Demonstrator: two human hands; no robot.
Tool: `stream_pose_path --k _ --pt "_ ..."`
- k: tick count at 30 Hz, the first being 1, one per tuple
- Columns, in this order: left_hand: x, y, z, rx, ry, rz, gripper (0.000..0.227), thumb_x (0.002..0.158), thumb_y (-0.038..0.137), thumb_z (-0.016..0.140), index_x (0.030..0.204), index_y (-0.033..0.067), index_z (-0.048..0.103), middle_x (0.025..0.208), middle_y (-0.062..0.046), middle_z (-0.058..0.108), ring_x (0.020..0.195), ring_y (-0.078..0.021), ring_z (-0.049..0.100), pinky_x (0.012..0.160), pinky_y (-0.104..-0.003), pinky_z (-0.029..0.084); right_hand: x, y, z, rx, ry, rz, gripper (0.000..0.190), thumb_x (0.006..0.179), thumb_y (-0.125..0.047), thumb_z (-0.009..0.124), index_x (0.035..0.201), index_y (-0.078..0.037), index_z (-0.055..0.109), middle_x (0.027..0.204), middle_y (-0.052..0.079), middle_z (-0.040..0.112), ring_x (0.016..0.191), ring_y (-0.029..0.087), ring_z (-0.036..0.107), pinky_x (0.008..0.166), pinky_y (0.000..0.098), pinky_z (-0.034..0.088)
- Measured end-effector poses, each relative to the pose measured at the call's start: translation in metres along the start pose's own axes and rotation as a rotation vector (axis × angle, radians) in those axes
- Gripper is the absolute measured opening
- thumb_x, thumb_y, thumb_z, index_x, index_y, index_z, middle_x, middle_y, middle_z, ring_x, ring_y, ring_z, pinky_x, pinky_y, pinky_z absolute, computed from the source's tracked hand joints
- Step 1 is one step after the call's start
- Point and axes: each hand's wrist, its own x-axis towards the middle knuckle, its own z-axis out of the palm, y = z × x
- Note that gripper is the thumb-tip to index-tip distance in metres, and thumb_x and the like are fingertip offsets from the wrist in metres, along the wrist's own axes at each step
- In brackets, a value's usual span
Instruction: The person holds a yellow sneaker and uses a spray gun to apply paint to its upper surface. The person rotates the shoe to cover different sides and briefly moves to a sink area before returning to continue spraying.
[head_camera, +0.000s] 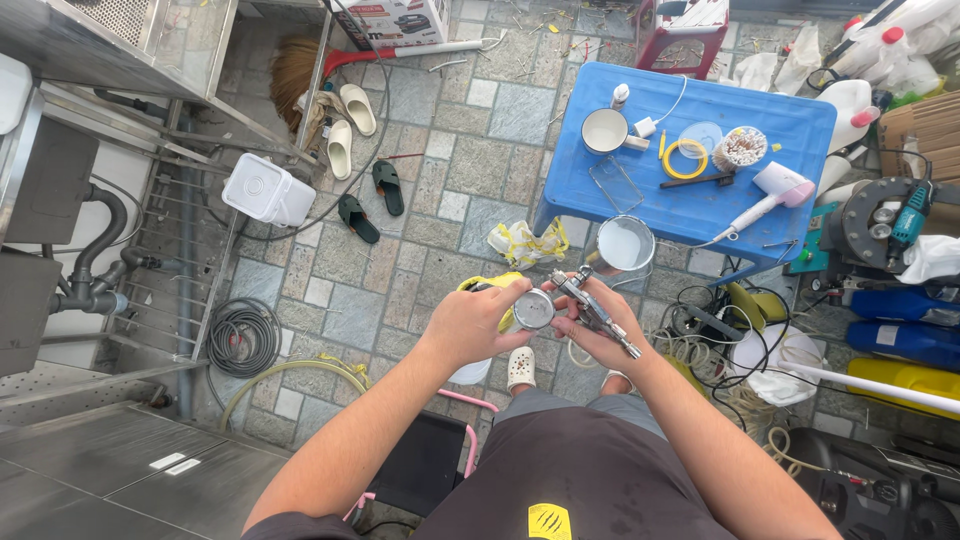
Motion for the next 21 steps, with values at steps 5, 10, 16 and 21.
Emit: stream_pose_path --k 5,10,16,21 --pt "-0.005 -0.003 0.000 -0.061 0.089 0.027 0.063 0.079 0.045 0.082 0.127 0.0149 0.057 0.089 -0.006 0.074 0.073 -0.0284 0.073 0.056 -0.038 0.056 0.001 0.002 0.001 -0.053 -0.017 0.072 0.051 0.086 0.003 0.075 0.135 -0.004 0.062 0.081 0.001 0.061 0.085 0.010 0.071 0.070 0.0288 0.061" --pt "-0.009 -0.001 0.001 -0.102 0.088 -0.005 0.065 0.078 0.050 0.083 0.127 0.0151 0.058 0.087 -0.005 0.074 0.069 -0.0271 0.072 0.056 -0.038 0.056 0.001 0.012 0.006 -0.134 -0.009 0.136 0.044 0.079 0.000 0.078 0.122 -0.004 0.068 0.079 0.001 0.063 0.076 0.010 0.068 0.066 0.0293 0.059" --pt "-0.011 -0.005 -0.003 -0.161 0.104 -0.103 0.065 0.077 0.054 0.083 0.123 0.0143 0.060 0.085 -0.005 0.072 0.072 -0.0250 0.073 0.061 -0.037 0.057 -0.001 0.020 0.007 -0.274 -0.012 -0.054 0.026 0.076 -0.007 0.084 0.096 -0.004 0.068 0.082 0.004 0.068 0.068 0.015 0.066 0.061 0.0306 0.053" --pt "-0.008 -0.014 -0.015 -0.117 0.170 -0.084 0.062 0.076 0.049 0.084 0.114 0.0085 0.056 0.095 -0.009 0.072 0.080 -0.0299 0.073 0.064 -0.039 0.057 -0.007 0.032 -0.001 -0.454 -0.022 -0.075 0.022 0.083 -0.014 0.082 0.091 -0.004 0.064 0.077 0.009 0.068 0.065 0.023 0.069 0.059 0.0342 0.052"
